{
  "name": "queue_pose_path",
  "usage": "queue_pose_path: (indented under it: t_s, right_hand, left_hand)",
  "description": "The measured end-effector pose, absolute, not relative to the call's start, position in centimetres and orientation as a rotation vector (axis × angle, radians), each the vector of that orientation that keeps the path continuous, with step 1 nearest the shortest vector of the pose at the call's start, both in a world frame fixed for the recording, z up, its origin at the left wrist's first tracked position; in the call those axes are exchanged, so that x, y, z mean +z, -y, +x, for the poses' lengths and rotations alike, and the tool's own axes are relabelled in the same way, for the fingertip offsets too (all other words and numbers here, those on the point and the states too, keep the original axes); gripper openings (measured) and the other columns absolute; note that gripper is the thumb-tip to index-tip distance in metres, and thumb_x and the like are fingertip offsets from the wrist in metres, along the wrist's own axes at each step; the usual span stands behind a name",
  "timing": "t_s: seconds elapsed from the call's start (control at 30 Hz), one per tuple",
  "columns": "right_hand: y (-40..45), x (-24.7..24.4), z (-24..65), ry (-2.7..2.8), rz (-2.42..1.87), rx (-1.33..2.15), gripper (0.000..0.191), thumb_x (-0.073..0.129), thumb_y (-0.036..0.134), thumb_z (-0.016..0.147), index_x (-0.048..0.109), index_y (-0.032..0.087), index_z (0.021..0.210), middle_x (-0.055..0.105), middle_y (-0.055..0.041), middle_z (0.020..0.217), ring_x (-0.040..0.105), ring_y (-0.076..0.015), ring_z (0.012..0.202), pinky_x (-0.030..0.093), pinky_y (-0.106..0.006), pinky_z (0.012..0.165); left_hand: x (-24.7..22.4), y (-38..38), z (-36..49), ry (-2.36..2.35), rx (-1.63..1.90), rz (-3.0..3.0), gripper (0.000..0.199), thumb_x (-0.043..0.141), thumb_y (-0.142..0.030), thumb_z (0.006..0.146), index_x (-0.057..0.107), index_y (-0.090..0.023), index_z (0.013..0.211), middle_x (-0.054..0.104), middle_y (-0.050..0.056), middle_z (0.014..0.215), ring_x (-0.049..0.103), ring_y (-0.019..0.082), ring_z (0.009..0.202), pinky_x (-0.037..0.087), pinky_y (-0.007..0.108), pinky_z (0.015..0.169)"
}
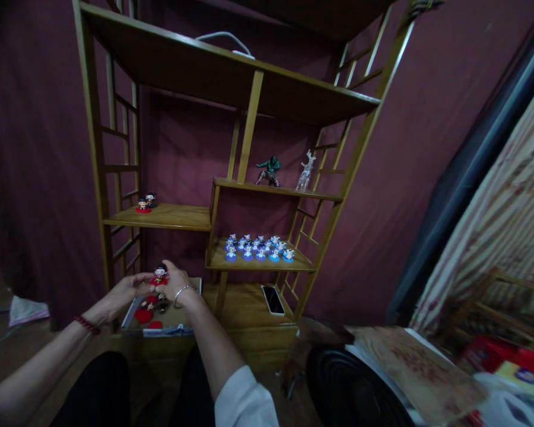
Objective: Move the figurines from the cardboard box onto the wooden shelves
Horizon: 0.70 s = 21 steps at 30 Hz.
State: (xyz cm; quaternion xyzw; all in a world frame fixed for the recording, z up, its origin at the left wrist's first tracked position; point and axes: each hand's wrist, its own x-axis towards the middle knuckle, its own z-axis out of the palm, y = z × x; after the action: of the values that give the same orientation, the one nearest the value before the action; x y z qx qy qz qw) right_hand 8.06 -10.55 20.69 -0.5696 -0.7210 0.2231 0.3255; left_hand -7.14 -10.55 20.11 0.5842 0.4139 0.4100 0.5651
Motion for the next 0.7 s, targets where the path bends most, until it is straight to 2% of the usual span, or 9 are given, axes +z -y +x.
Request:
queue_pose_path:
  t_s: [0.33,0.47,0.7]
  right_hand:
    - [10.0,25.5,7.9,1.967,-1.322,0.45,0.078,0.071,0.026,0.062,0.035,0.024,0.131,0.065,-0.0002,0.092,0.061,-0.013,0.082,0.048,-0.024,0.077]
    - [9.2,26.9,7.9,1.978,-1.277,0.418,0.077,0.071,0.027,0.063,0.035,0.025,0.131,0.064,0.0,0.093,0.061,-0.0124,0.079,0.049,-0.024,0.077]
    - [8.4,29.5,8.4,1.962,-1.209,0.348,0.076,0.07,0.025,0.064,0.035,0.026,0.131,0.064,-0.0003,0.097,0.061,-0.0127,0.083,0.048,-0.024,0.078]
  left_hand:
    - [25.2,11.3,-7.6,-0.976,1.062,1.436,0.054,0.076,-0.038,0.048,0.061,-0.012,0.093,0.068,0.007,0.089,0.063,0.02,0.083,0.048,0.029,0.077]
    - [26.8,11.0,-7.6,-1.01,1.101,1.448,0.052,0.076,-0.037,0.047,0.061,-0.013,0.091,0.069,0.006,0.084,0.063,0.02,0.079,0.048,0.032,0.077]
    - [29.2,9.3,-7.4,-0.963,1.165,1.505,0.056,0.077,-0.038,0.045,0.061,-0.013,0.093,0.068,0.007,0.087,0.063,0.019,0.076,0.049,0.036,0.079]
